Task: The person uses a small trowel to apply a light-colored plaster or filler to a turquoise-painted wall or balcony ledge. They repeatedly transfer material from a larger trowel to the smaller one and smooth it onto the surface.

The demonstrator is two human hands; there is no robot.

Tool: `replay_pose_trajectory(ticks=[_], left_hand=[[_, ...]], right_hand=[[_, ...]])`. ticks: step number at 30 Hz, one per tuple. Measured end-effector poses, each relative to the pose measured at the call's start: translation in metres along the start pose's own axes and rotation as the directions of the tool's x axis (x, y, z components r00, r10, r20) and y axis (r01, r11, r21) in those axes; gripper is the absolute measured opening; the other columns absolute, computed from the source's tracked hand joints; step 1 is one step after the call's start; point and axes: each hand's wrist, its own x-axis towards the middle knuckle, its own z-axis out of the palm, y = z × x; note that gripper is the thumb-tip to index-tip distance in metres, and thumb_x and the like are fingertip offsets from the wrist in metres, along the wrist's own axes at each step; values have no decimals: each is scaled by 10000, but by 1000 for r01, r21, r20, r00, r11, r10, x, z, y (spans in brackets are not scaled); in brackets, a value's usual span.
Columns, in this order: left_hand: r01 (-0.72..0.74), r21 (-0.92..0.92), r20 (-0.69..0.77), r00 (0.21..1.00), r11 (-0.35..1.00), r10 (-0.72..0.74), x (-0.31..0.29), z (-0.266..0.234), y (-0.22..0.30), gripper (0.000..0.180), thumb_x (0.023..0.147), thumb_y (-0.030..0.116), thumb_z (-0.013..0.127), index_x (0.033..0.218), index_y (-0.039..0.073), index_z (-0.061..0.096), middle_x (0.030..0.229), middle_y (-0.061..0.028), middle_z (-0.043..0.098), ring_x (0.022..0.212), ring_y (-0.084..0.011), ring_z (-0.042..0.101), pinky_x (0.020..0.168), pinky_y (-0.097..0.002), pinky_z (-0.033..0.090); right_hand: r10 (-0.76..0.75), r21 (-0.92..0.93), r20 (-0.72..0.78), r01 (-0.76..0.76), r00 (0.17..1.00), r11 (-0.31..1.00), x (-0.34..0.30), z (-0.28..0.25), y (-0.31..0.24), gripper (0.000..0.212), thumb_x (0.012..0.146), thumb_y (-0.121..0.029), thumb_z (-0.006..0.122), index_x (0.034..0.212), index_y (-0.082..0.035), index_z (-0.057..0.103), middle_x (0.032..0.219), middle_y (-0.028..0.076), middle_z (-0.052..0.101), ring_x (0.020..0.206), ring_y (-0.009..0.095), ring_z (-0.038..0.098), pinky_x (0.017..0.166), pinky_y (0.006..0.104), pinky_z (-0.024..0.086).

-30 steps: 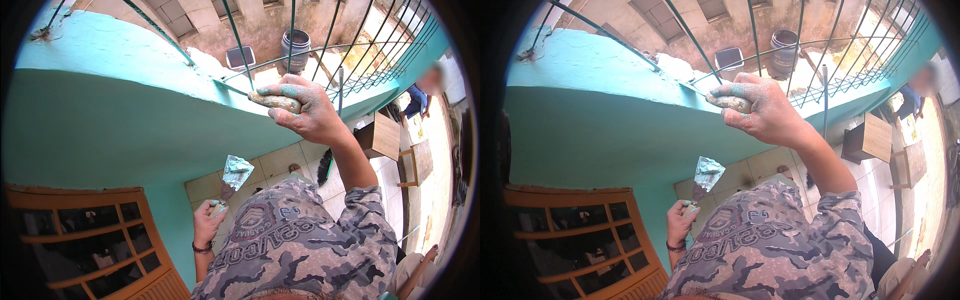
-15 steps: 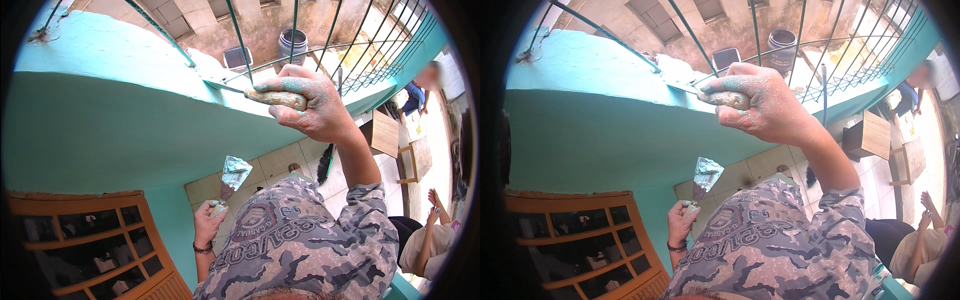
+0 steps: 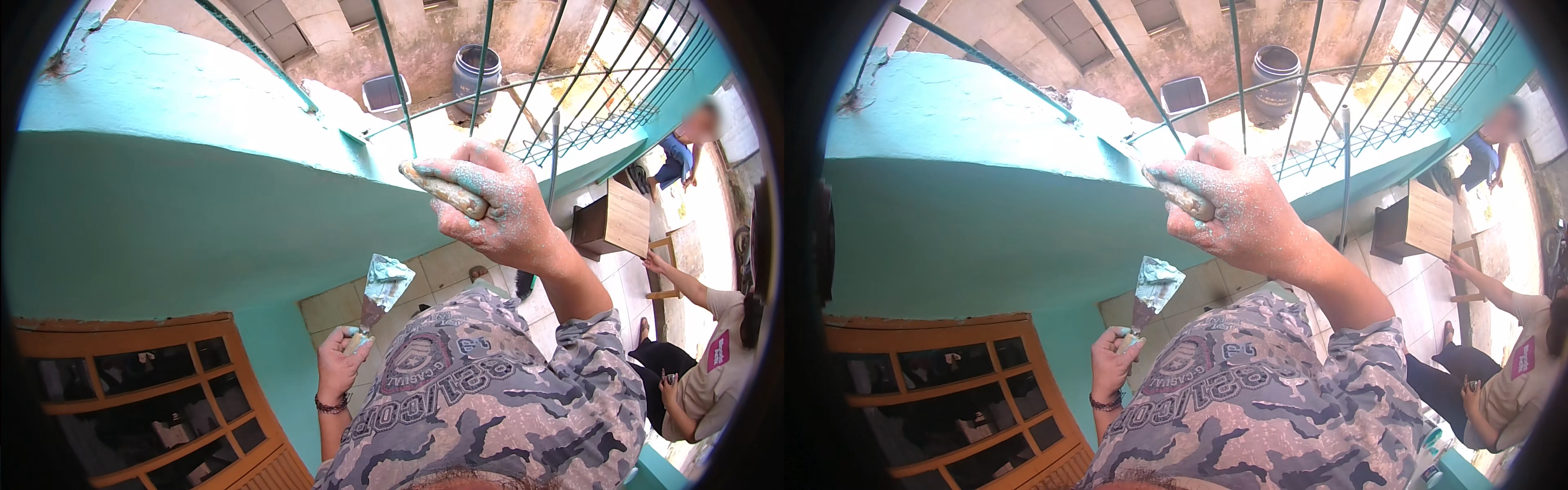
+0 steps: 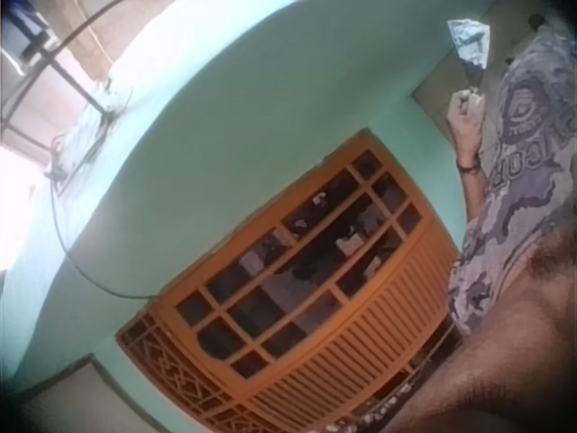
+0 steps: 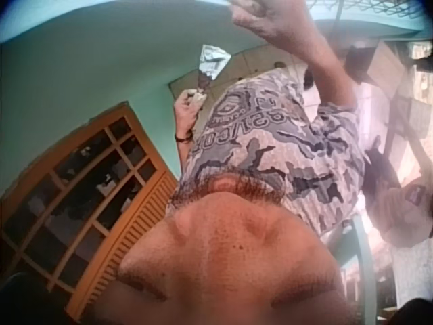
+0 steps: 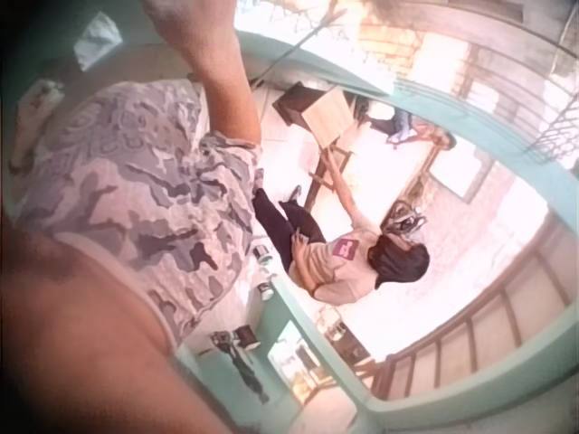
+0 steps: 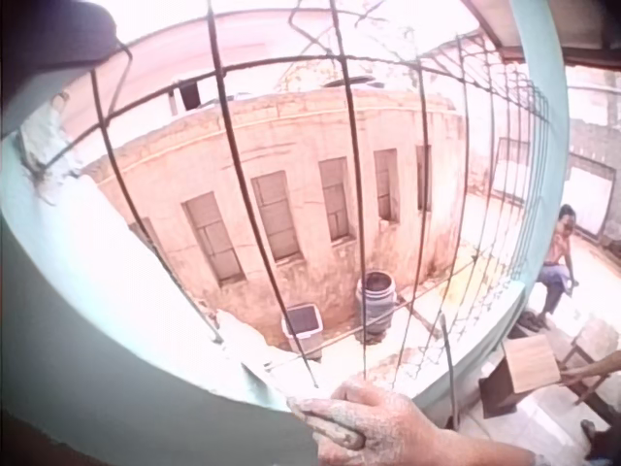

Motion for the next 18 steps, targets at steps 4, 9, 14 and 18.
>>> replay_pose_trajectory(ticks=[4,9,14,18], left_hand=[[-63,4,11,998,998,63,3,0,-4,176,798,29,690,918,6,563,712,12,605,599,-25,502,520,-182,378],[-57,2,-12,998,998,57,1,4,0,177,798,38,690,913,11,559,678,20,587,561,-25,487,480,-182,358],[-105,-48,-18,994,993,104,3,2,-10,178,798,48,693,911,11,561,672,21,586,553,-24,486,466,-180,349],[-92,-1,1,996,996,92,2,1,-3,183,795,54,698,915,13,567,661,24,585,539,-17,479,452,-173,338]], right_hand=[[74,36,-21,-73,997,997,-4,-11,2,362,718,-158,693,1065,-65,656,770,97,508,714,225,548,648,324,459],[289,381,-74,-241,954,893,-3,-42,16,347,757,-125,655,1077,7,631,836,60,646,576,98,510,521,230,427],[487,638,-21,-363,873,679,-11,-50,37,361,770,-107,647,1083,68,602,766,42,606,536,29,444,449,160,353],[399,458,72,-386,914,801,0,-34,30,310,772,-147,678,1049,-11,651,808,44,653,652,69,552,565,196,444]])
